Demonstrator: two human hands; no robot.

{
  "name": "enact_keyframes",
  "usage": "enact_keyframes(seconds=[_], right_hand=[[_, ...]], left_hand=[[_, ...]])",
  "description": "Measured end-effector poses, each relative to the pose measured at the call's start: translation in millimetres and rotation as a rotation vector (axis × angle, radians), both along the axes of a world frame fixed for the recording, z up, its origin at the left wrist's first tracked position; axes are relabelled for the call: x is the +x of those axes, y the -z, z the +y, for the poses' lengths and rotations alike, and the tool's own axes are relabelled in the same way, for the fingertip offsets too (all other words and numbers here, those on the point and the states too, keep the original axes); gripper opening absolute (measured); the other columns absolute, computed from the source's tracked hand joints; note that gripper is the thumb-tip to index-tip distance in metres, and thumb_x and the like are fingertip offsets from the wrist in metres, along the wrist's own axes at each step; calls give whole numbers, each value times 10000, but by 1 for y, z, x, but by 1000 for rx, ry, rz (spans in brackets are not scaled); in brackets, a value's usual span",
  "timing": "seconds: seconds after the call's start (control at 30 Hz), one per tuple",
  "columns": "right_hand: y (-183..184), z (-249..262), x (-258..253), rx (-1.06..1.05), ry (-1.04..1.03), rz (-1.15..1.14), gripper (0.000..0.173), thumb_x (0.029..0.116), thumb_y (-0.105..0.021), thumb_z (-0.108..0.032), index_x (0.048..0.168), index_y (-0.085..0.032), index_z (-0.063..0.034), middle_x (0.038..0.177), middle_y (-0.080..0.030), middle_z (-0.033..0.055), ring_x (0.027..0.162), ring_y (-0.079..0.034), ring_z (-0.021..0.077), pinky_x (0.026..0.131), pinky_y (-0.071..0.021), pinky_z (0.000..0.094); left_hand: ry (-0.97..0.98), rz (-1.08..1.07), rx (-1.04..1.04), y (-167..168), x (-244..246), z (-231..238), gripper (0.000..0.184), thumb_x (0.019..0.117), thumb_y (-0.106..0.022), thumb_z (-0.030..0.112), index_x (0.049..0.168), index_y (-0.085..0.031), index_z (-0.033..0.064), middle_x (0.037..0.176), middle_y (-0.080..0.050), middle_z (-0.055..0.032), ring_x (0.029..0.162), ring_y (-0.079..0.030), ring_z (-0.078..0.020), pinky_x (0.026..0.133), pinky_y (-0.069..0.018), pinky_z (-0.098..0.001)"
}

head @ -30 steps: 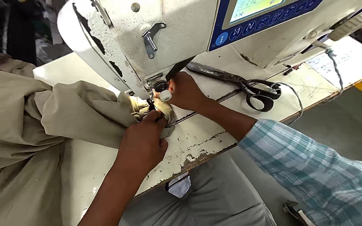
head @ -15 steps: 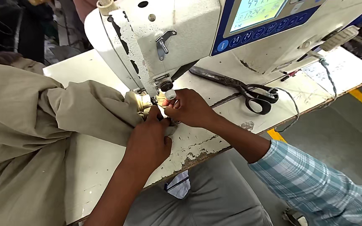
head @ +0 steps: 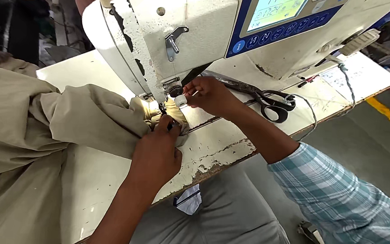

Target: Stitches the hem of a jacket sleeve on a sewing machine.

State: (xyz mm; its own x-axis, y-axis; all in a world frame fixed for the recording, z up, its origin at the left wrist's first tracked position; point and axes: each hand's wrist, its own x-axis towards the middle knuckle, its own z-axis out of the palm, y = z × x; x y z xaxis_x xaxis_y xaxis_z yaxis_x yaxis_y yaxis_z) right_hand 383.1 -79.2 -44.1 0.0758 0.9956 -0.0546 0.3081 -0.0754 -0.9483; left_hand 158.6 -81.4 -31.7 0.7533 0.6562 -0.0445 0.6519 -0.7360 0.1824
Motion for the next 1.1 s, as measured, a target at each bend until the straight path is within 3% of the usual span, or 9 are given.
enact_keyframes(seconds=[0.17,0.27,0.47,0.57,0.67,0.77,0.83,0.93,1.1], right_hand=[[9,15,-4,7,-102,-170,215,903,-786,-222,1003,-692,-56,835,-669,15,686,-616,82,670,-535,302],[10,21,-9,12,-88,-259,154,890,-790,-223,922,-710,-95,725,-616,-42,637,-544,61,634,-467,308],[12,15,-32,40,97,-490,279,868,-744,-338,786,-626,-99,722,-575,36,701,-593,216,584,-433,449],[20,14,-38,109,184,-558,295,849,-728,-350,738,-582,-118,659,-541,19,630,-573,212,529,-393,433],[25,14,-31,159,195,-406,263,838,-782,-316,809,-627,-105,690,-570,5,640,-574,176,567,-438,416],[19,1,-27,240,144,-213,132,975,-654,-213,911,-660,-98,749,-643,-2,625,-623,102,573,-535,317],[14,-14,-32,227,59,-243,198,1043,-559,-196,983,-706,-77,812,-705,17,698,-685,112,655,-595,333],[18,-21,-32,199,-21,-340,155,1036,-592,-166,1061,-730,-98,905,-742,8,801,-703,103,760,-581,331],[9,-15,-40,273,-18,-405,128,988,-660,-191,958,-729,-87,781,-703,12,674,-663,107,641,-557,324]], left_hand=[[7,-93,107,7,-6,-1,616,709,-771,122,1299,-605,66,1177,-650,-131,631,-662,-280,491,-536,-471],[26,-93,84,6,-7,0,770,745,-732,129,1489,-541,178,1190,-636,-106,667,-654,-264,501,-527,-460],[29,-47,146,11,-8,-3,557,763,-731,169,1308,-670,73,1315,-617,-126,656,-669,-275,496,-545,-463],[-6,-68,137,13,-9,-4,537,763,-716,188,1286,-691,69,1435,-543,-147,639,-654,-266,498,-540,-454],[4,-81,117,11,-10,-3,520,766,-713,178,1276,-696,74,1379,-571,-127,697,-670,-263,523,-557,-451],[5,-89,82,9,-9,0,520,770,-732,175,1281,-700,84,1349,-593,-106,736,-677,-252,548,-567,-450],[-8,-81,50,8,-9,-1,512,773,-749,167,1277,-703,90,1358,-588,-103,743,-678,-252,556,-570,-454],[-6,-72,42,7,-7,-1,487,773,-759,161,1251,-710,81,1341,-586,-99,732,-674,-249,556,-573,-451],[-7,-41,21,7,-7,0,478,780,-778,181,1239,-707,70,1331,-589,-112,737,-683,-252,571,-584,-453]])
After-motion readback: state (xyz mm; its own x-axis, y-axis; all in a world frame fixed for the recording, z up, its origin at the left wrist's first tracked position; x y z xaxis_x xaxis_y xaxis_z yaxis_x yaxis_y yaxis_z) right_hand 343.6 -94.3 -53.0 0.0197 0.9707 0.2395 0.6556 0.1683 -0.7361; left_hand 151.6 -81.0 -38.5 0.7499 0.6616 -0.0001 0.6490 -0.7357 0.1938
